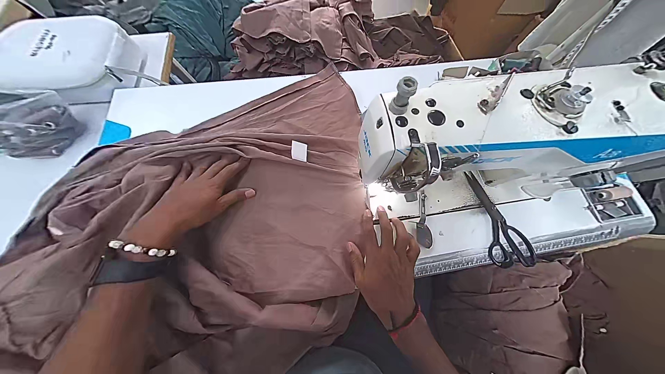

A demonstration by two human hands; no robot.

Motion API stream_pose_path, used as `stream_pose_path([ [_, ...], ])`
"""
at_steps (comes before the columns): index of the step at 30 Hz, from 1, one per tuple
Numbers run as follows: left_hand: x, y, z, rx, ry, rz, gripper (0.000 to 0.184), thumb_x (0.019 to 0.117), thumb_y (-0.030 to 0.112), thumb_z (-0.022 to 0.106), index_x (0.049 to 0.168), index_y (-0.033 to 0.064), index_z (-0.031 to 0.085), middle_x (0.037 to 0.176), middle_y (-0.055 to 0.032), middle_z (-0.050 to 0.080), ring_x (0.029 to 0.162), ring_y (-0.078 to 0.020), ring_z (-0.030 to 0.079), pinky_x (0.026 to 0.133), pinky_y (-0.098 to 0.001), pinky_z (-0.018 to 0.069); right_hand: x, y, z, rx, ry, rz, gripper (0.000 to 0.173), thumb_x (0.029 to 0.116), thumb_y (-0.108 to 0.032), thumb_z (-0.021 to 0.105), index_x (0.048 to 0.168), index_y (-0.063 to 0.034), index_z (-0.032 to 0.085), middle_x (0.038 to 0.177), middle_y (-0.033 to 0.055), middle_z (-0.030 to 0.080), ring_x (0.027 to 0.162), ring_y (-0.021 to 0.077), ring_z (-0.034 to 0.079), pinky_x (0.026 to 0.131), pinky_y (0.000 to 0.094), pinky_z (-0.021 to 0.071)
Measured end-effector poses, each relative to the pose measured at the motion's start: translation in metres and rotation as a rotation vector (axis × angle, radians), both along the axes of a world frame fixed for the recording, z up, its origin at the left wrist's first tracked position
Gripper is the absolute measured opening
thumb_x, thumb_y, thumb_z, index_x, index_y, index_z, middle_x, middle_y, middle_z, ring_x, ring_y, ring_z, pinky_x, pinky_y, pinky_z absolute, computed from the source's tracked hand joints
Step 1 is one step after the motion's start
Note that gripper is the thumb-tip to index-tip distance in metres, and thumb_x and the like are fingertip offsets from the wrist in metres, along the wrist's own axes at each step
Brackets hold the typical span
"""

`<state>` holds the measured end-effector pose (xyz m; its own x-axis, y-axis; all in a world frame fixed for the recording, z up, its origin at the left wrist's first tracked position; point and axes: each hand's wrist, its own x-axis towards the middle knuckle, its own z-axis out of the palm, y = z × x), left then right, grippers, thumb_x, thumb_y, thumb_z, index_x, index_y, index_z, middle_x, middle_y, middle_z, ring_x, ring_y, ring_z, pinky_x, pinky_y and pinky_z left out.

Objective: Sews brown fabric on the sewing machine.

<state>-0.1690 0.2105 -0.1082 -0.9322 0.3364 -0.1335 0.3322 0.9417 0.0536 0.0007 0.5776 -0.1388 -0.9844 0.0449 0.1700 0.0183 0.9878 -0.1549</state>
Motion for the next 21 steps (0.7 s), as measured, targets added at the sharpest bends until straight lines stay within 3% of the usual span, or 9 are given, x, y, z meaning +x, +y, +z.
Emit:
stream_pose_path([
  [1,-0.001,0.024,0.016,0.016,0.011,-0.052,0.068,0.0950,0.063,0.058,0.145,0.0168,0.057,0.149,-0.0145,0.054,0.139,-0.0427,0.048,0.108,-0.0751,0.0347,0.001,0.005,0.003,-0.061,0.020,0.018,0.063,0.1024,-0.062,0.036,0.151,-0.0262,0.055,0.156,0.0052,0.051,0.140,0.0339,0.047,0.108,0.0594,0.0364],
  [2,0.003,0.055,0.026,0.080,0.045,-0.110,0.052,0.0945,0.050,0.067,0.132,0.0137,0.067,0.137,-0.0158,0.063,0.130,-0.0420,0.055,0.105,-0.0708,0.0405,0.000,0.013,0.007,-0.162,0.066,0.034,0.053,0.1036,-0.055,0.043,0.141,-0.0246,0.065,0.148,0.0042,0.059,0.135,0.0317,0.052,0.105,0.0566,0.0409],
  [4,0.016,0.125,0.027,0.367,0.073,-0.239,0.032,0.1013,0.037,0.057,0.122,0.0172,0.072,0.128,-0.0035,0.069,0.127,-0.0248,0.060,0.108,-0.0531,0.0463,-0.007,0.036,0.018,-0.347,0.187,0.027,0.031,0.1033,-0.034,0.054,0.114,-0.0160,0.077,0.122,0.0051,0.073,0.116,0.0258,0.066,0.095,0.0484,0.0535],
  [5,0.022,0.156,0.018,0.533,0.035,-0.280,0.032,0.1040,0.034,0.051,0.121,0.0169,0.072,0.128,-0.0001,0.068,0.127,-0.0184,0.059,0.110,-0.0467,0.0475,-0.012,0.048,0.023,-0.364,0.231,-0.014,0.026,0.1029,-0.026,0.056,0.109,-0.0117,0.077,0.114,0.0072,0.074,0.109,0.0250,0.069,0.092,0.0455,0.0571],
  [9,0.035,0.205,-0.035,0.567,0.180,-0.491,0.035,0.1071,0.030,0.045,0.130,0.0207,0.070,0.140,0.0045,0.064,0.142,-0.0177,0.048,0.120,-0.0432,0.0360,-0.030,0.100,0.030,-0.255,0.211,-0.101,0.030,0.0962,-0.011,0.054,0.114,-0.0159,0.078,0.113,0.0110,0.072,0.105,0.0306,0.067,0.084,0.0518,0.0547],
  [12,0.035,0.199,-0.036,0.482,0.210,-0.544,0.039,0.1086,0.035,0.042,0.137,0.0237,0.066,0.146,0.0074,0.060,0.146,-0.0161,0.044,0.123,-0.0429,0.0313,-0.036,0.111,0.028,-0.230,0.080,-0.032,0.030,0.0950,-0.014,0.055,0.111,-0.0218,0.079,0.109,0.0094,0.072,0.098,0.0297,0.069,0.075,0.0541,0.0541],
  [17,0.027,0.195,-0.035,0.479,0.194,-0.576,0.040,0.1082,0.035,0.041,0.139,0.0251,0.065,0.146,0.0086,0.060,0.145,-0.0152,0.043,0.122,-0.0417,0.0318,-0.057,0.062,0.007,-0.196,0.174,0.026,0.024,0.0998,-0.033,0.060,0.111,-0.0237,0.079,0.100,0.0058,0.071,0.093,0.0264,0.066,0.076,0.0446,0.0524],
  [19,0.023,0.194,-0.034,0.480,0.189,-0.599,0.040,0.1083,0.036,0.041,0.139,0.0257,0.065,0.144,0.0087,0.061,0.145,-0.0151,0.044,0.122,-0.0412,0.0320,-0.057,0.046,0.003,-0.186,0.286,0.034,0.021,0.0996,-0.028,0.060,0.107,-0.0216,0.079,0.099,0.0047,0.072,0.090,0.0244,0.065,0.074,0.0412,0.0514],
  [21,0.018,0.192,-0.034,0.475,0.177,-0.624,0.040,0.1082,0.037,0.041,0.140,0.0283,0.065,0.145,0.0093,0.060,0.144,-0.0149,0.043,0.122,-0.0415,0.0314,-0.049,0.036,0.001,-0.198,0.341,0.106,0.021,0.0996,-0.023,0.060,0.111,-0.0229,0.078,0.111,-0.0011,0.074,0.099,0.0197,0.066,0.081,0.0394,0.0503],
])
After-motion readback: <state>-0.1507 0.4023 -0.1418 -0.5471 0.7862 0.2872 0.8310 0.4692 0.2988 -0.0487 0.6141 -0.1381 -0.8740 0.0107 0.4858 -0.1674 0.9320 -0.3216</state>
